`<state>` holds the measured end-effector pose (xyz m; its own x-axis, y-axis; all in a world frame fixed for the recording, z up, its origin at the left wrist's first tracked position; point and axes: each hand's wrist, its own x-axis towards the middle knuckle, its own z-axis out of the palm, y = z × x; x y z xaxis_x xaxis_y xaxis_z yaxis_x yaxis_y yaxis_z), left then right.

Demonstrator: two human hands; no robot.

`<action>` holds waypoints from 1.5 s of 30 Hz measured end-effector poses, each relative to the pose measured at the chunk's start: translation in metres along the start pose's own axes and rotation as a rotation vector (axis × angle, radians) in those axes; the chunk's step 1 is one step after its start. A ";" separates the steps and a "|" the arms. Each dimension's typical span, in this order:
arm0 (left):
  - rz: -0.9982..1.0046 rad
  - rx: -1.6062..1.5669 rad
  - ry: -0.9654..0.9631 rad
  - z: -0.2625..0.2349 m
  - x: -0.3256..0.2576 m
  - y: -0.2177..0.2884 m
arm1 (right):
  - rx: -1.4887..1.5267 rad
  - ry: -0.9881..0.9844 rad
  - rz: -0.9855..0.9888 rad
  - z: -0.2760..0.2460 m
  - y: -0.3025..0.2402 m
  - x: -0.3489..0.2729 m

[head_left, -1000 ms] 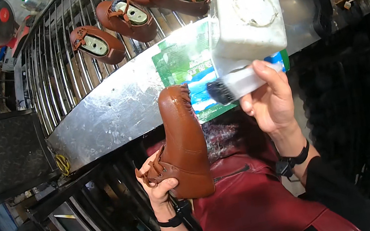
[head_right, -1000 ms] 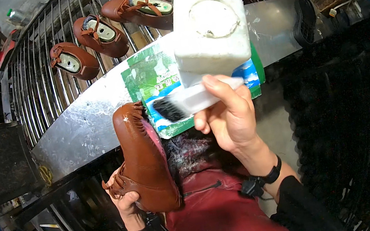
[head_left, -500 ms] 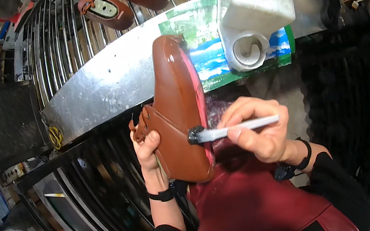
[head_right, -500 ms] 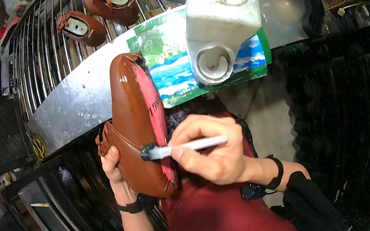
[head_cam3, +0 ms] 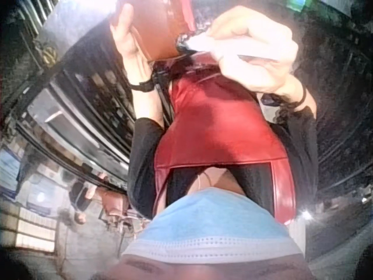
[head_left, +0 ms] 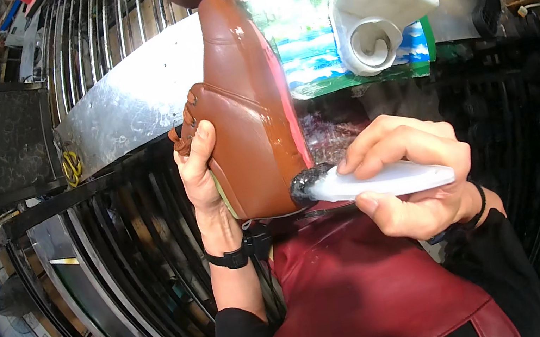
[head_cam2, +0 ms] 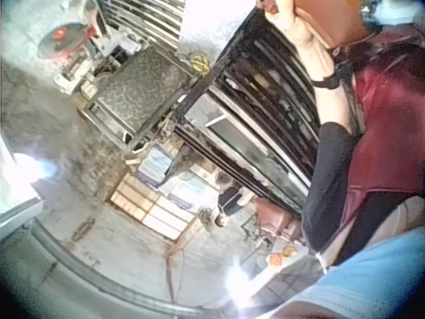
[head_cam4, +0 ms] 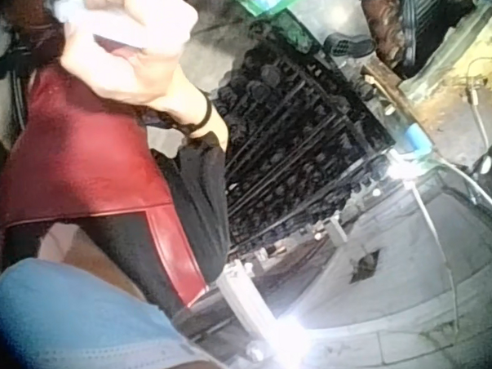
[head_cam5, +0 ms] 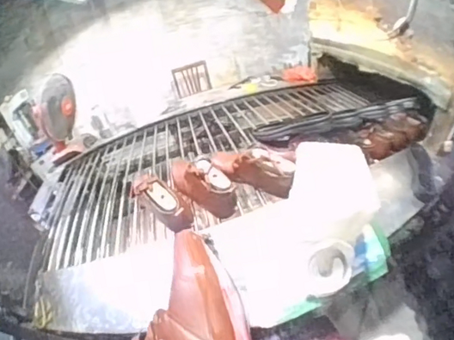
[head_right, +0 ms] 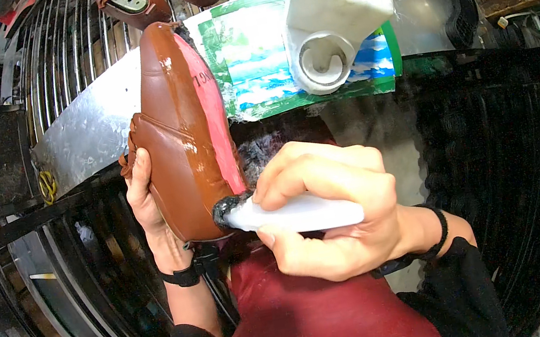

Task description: Applying glue or adhesive liquid to the edges of shoe soles using a brush.

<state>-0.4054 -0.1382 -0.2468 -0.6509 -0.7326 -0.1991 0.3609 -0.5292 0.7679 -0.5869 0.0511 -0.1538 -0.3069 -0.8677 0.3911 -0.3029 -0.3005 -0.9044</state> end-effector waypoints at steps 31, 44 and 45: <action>0.358 0.271 0.237 0.021 0.036 0.020 | 1.032 0.660 0.699 0.017 0.095 0.043; 0.024 1.984 0.697 -0.026 0.365 0.151 | 0.833 0.912 0.522 -0.012 0.101 0.055; 0.003 2.022 0.642 -0.020 0.365 0.148 | 0.831 0.909 0.542 -0.010 0.101 0.054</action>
<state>-0.5765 -0.4926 -0.2181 -0.2299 -0.9732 0.0114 -0.9666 0.2297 0.1134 -0.6434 -0.0224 -0.2223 -0.7964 -0.4817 -0.3657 0.5799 -0.4363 -0.6880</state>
